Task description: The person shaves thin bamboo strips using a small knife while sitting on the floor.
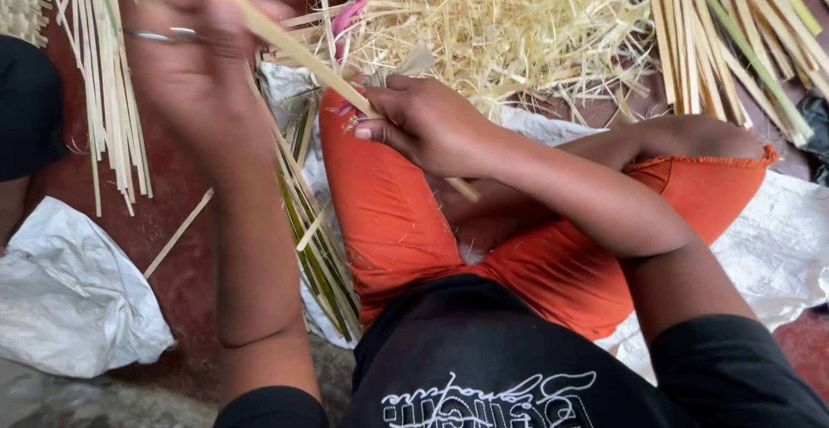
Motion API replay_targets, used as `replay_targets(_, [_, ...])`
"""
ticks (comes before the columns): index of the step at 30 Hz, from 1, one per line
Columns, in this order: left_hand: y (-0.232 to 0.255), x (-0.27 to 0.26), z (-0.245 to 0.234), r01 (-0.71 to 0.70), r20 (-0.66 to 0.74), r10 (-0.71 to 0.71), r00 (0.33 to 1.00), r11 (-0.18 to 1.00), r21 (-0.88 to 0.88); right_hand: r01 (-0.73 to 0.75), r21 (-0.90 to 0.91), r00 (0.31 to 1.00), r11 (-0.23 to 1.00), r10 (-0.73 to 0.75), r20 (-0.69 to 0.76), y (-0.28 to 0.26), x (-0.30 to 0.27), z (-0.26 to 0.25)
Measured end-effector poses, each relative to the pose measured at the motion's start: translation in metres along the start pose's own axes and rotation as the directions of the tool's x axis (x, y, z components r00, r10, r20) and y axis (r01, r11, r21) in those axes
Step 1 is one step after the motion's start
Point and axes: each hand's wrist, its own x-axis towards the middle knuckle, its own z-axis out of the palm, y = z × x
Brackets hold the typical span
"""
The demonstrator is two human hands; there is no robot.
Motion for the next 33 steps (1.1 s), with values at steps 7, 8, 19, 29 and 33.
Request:
replay_targets(7, [0.046,0.022,0.041,-0.104,0.065,0.098,0.993,0.990,0.094,-0.070,0.470,0.966,0.880,0.177,-0.187,-0.011,-0.027,-0.061])
replay_targets(8, [0.049,0.028,0.043,-0.099,0.126,0.086,0.988,0.990,0.104,-0.020,0.724,0.926,0.690,0.286,-0.246,-0.020,-0.033,-0.073])
replay_targets(19, [0.065,0.025,0.102,-0.330,0.682,0.062,0.729,0.905,0.270,0.091,0.944,0.947,0.318,0.265,-0.181,-0.056,-0.045,-0.117])
replay_targets(29, [0.036,0.000,0.103,-0.122,0.720,-0.194,0.667,0.924,0.362,0.173,0.954,0.908,0.244,0.336,-0.251,-0.015,-0.046,-0.117])
replay_targets(33, [0.002,-0.023,0.094,-0.377,0.640,0.035,0.768,0.832,0.407,0.032,0.984,0.942,0.175,0.323,-0.088,-0.003,-0.032,-0.092])
